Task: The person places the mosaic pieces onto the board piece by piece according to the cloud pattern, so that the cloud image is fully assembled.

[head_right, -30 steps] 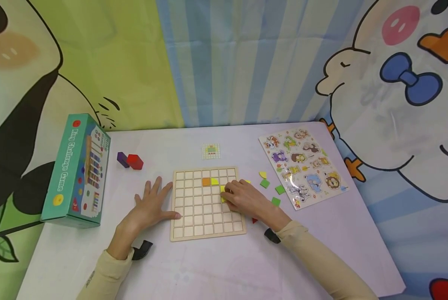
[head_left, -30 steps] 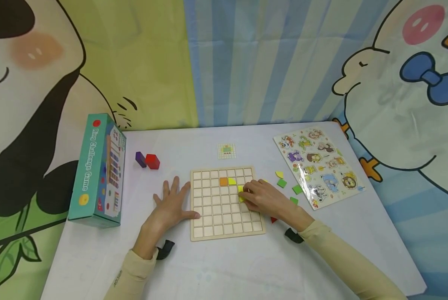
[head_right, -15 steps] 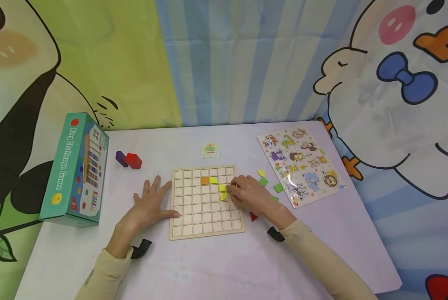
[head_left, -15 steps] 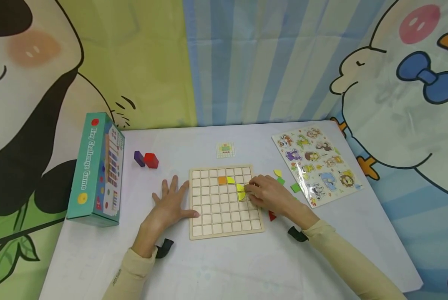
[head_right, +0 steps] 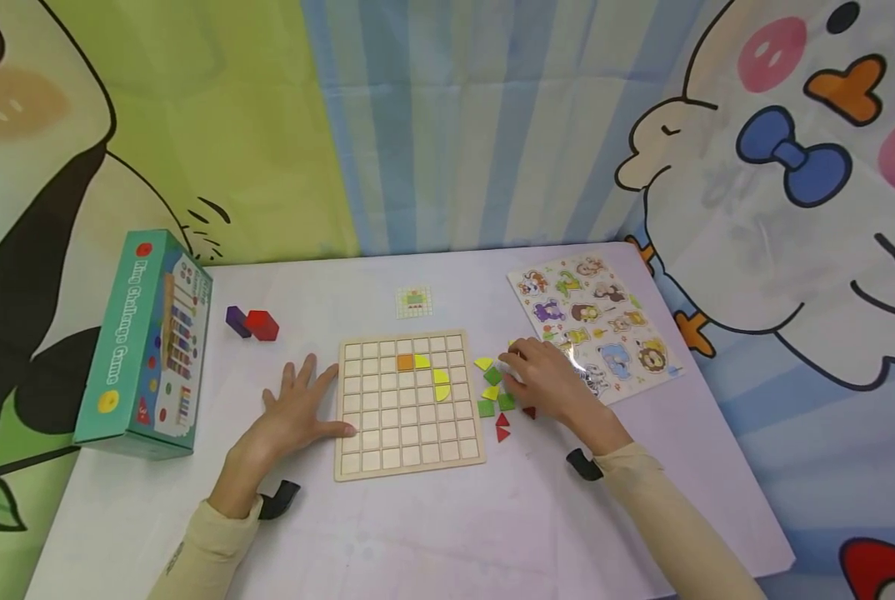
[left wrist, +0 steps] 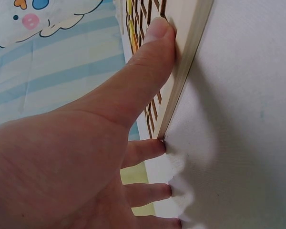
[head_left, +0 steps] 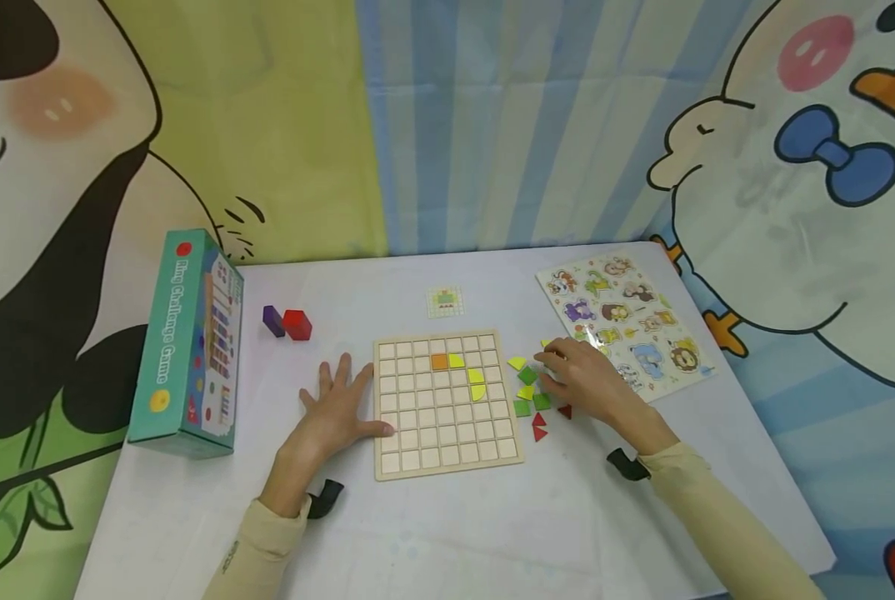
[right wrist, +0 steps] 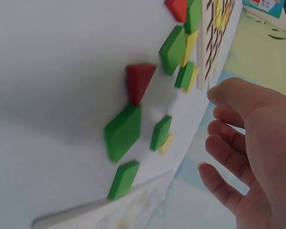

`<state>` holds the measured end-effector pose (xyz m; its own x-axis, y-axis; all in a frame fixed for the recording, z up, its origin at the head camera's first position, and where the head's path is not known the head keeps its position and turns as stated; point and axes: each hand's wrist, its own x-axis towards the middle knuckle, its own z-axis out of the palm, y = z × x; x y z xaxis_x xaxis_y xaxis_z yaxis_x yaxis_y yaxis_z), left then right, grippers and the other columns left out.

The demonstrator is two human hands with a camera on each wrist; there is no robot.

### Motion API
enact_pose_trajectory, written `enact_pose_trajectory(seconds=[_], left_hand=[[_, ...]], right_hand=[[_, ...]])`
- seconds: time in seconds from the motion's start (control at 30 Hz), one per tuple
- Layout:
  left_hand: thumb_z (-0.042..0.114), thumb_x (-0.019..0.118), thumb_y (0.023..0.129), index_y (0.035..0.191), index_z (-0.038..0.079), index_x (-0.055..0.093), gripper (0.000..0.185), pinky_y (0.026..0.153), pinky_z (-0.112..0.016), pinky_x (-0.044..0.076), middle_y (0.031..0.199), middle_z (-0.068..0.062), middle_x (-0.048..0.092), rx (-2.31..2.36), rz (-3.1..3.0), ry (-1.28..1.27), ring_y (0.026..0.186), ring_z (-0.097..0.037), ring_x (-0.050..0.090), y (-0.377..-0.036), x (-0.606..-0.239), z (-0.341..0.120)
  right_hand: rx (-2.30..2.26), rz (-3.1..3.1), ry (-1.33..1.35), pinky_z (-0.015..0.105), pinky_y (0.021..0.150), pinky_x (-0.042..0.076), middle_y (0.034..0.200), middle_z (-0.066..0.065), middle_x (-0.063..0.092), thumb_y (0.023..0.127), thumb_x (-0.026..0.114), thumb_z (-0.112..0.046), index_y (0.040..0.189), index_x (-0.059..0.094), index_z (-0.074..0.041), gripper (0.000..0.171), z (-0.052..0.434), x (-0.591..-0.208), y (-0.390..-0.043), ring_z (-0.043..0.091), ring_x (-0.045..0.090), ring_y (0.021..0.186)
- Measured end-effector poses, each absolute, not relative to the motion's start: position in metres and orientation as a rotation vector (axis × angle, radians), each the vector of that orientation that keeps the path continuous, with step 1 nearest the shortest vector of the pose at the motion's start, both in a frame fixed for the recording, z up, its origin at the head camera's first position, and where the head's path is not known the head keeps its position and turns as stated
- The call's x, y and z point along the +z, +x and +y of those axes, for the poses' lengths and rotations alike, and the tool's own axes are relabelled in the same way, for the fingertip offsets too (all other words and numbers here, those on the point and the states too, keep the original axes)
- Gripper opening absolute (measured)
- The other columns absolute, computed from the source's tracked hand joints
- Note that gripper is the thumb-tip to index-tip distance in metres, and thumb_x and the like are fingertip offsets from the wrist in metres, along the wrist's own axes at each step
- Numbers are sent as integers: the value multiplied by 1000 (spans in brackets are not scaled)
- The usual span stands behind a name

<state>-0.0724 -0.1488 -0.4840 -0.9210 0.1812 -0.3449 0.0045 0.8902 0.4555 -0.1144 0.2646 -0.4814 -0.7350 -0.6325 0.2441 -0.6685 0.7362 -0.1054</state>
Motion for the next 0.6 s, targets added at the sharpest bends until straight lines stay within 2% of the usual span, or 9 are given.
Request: enact_pose_trajectory(seconds=[0.23,0.4,0.6], left_hand=[[52,88,72,160,8,28,115,102,-89,3,167,-31,3,627,2675,141,149,-63,-4,-73,-483,-150],[50,88,73,160,8,28,114,102,-88,3,167,-31,3,633,2667,139,149,-63,-4,-73,-481,-151],[49,88,73,160,9,29,113,103,-88,1,167,-30,3,662,2655,134,149,-62,-5,-71,-482,-149]], right_hand=[[244,-2767,882,39,74,56,102,11,68,81,86,-22,111,77,-5,36,292,-489,-112,25,65,87],[262,-2820,780,41,74,55,102,11,68,81,86,-29,110,77,-4,39,303,-495,-112,26,64,89],[322,-2811,764,40,72,54,98,10,67,81,86,-33,104,78,-6,36,306,-507,-114,25,62,85]])
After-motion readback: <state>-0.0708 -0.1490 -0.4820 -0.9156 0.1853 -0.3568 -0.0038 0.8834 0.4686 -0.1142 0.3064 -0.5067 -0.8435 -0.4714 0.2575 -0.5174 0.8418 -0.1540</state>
